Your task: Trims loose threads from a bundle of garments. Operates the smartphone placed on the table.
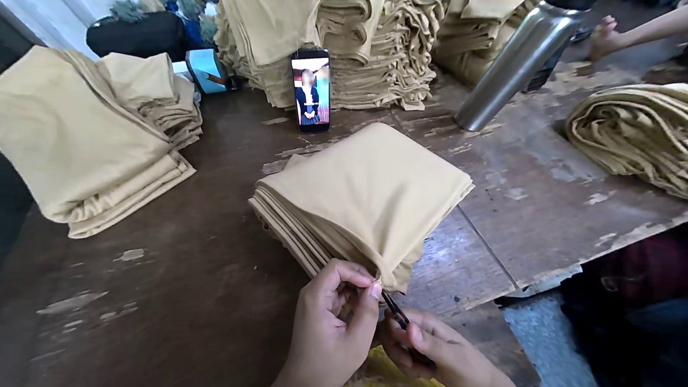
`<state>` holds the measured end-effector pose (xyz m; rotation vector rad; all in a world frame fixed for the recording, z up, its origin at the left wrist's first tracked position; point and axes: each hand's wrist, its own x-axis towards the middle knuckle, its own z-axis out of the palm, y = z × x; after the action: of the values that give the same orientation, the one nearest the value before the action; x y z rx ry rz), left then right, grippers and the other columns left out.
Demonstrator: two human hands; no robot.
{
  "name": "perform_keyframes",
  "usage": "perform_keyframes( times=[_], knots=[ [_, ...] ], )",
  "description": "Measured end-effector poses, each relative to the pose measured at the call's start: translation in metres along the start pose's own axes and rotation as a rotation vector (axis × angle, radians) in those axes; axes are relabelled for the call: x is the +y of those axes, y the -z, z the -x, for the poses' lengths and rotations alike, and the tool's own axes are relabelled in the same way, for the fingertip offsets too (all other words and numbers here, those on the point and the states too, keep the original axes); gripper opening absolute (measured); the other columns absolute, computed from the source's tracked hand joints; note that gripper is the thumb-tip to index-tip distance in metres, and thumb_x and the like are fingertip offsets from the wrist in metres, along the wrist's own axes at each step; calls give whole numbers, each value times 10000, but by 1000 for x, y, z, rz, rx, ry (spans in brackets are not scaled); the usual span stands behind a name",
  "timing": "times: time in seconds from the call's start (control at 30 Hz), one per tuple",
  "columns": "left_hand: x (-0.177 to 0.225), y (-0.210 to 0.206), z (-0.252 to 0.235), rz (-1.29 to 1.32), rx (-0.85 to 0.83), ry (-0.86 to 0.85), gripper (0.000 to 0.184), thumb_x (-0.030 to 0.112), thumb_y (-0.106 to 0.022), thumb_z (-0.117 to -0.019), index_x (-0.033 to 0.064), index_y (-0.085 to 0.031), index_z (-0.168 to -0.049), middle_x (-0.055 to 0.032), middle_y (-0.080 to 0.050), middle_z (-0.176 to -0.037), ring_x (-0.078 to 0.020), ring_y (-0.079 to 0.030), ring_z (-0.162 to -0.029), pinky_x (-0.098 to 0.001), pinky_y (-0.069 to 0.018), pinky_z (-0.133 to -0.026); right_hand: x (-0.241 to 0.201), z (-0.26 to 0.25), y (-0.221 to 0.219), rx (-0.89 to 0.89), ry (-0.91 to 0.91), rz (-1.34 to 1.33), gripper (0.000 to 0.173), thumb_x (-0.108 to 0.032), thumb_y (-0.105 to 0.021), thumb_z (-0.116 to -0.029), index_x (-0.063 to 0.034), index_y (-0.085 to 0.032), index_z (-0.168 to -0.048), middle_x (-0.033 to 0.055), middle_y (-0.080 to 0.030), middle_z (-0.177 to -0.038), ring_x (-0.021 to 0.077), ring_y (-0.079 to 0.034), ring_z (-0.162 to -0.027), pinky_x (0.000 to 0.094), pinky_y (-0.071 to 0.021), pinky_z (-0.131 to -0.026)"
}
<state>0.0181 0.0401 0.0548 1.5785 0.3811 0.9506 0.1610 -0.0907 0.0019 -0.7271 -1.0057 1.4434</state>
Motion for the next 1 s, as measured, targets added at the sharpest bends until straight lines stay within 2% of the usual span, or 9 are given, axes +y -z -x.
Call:
perform_keyframes(
  times=[0.27,0.53,0.63,0.77,0.83,0.87,0.93,1.0],
  knots=[
    [-2,0,3,-30,-5,-27,91,-28,-630,-899,-1,-608,-983,-17,-666,-989,10,-639,-813,-137,-564,-713,-2,-11,-3,5,46,6,385,-516,-437,-1071,-182,-564,-928,-110,-506,-741,-67,-435,-596,100,-333,-515],
    [-7,-1,3,-160,50,-93,71,5,-670,-857,35,-642,-915,-5,-666,-871,-14,-645,-767,-149,-564,-666,1,-19,-13,107,51,-24,374,-495,-449,-1074,-202,-578,-880,-132,-490,-686,-79,-411,-559,97,-315,-489],
    [-10,-3,2,-178,66,-119,63,4,-677,-856,27,-648,-906,-18,-678,-871,-21,-654,-767,-152,-566,-664,6,-21,-18,165,66,-59,387,-493,-460,-1070,-234,-552,-799,-162,-437,-644,-89,-396,-552,95,-299,-490],
    [-8,2,3,-145,54,-115,70,5,-687,-866,33,-656,-922,-17,-692,-906,-30,-670,-797,-167,-585,-691,5,-19,-16,137,79,-62,382,-498,-460,-1070,-227,-543,-815,-151,-439,-665,-84,-393,-566,100,-301,-502],
    [1,16,5,-145,-35,-115,54,43,-690,-892,55,-646,-922,-6,-691,-907,-18,-671,-812,-162,-585,-709,-4,-15,-13,135,140,9,358,-507,-449,-1069,-221,-565,-888,-144,-461,-713,-86,-404,-591,94,-314,-515],
    [8,27,6,-156,-138,-111,46,74,-688,-915,59,-645,-910,-7,-690,-899,-14,-668,-825,-157,-579,-727,-10,-13,-11,162,194,75,353,-515,-444,-1067,-220,-576,-926,-141,-474,-741,-88,-413,-608,89,-325,-526],
    [23,49,8,-198,-446,-94,98,119,-675,-956,46,-674,-891,-36,-710,-894,-51,-684,-893,-187,-569,-824,-22,-13,-5,278,336,283,338,-513,-450,-1065,-222,-586,-960,-134,-495,-774,-78,-443,-647,100,-360,-566],
    [33,63,10,-261,-739,-96,148,191,-680,-980,59,-741,-958,-47,-746,-934,-131,-695,-1006,-287,-543,-943,-31,-18,1,433,457,584,299,-481,-490,-1065,-212,-602,-995,-105,-553,-850,-52,-519,-729,119,-434,-629]
  ],
)
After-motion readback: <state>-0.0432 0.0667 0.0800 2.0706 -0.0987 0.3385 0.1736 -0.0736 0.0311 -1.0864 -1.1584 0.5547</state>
